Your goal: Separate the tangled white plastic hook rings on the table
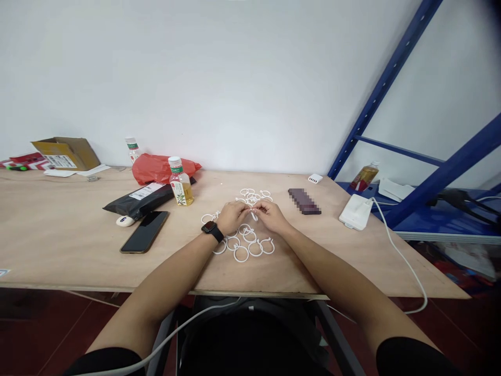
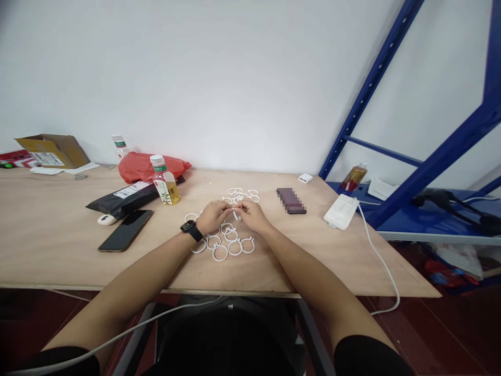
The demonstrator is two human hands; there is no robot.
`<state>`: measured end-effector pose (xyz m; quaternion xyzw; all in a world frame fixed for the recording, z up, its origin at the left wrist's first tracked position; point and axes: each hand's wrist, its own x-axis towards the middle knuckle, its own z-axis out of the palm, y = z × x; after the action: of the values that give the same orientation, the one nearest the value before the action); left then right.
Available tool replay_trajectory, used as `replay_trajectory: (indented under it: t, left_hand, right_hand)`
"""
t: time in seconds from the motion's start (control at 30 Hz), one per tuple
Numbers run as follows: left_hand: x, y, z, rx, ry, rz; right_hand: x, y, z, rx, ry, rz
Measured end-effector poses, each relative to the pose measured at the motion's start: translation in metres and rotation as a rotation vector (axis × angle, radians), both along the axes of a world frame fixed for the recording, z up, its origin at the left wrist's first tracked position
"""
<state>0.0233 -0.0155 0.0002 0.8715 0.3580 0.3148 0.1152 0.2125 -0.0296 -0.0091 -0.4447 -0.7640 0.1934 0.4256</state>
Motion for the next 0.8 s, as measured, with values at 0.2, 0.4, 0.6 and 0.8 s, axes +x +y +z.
replay_trajectory:
  t: [0.2,0.4,0.6,0.8]
  left_hand:
    - [0.000,0.002,0.000,0.003,-0.013,0.040]
    - [0.000,0.003,-0.002,-0.002,-0.098,0.018]
    - [-0.015,0.011,0.003,-0.010,0.000,0.140]
    - [-0.028,0.015,0.009,-0.070,0.203,0.252]
  right_hand:
    - [-0.003,-0.004,0.004,0.028,-0.011,-0.022]
    - [0.001,-0.005,0.003,0.173,-0.211,-0.029]
    - [0.007,0.003,0.000,0.187,-0.361,-0.119]
    - [0.012,0.002,-0.004,0.059,-0.446,-0.058]
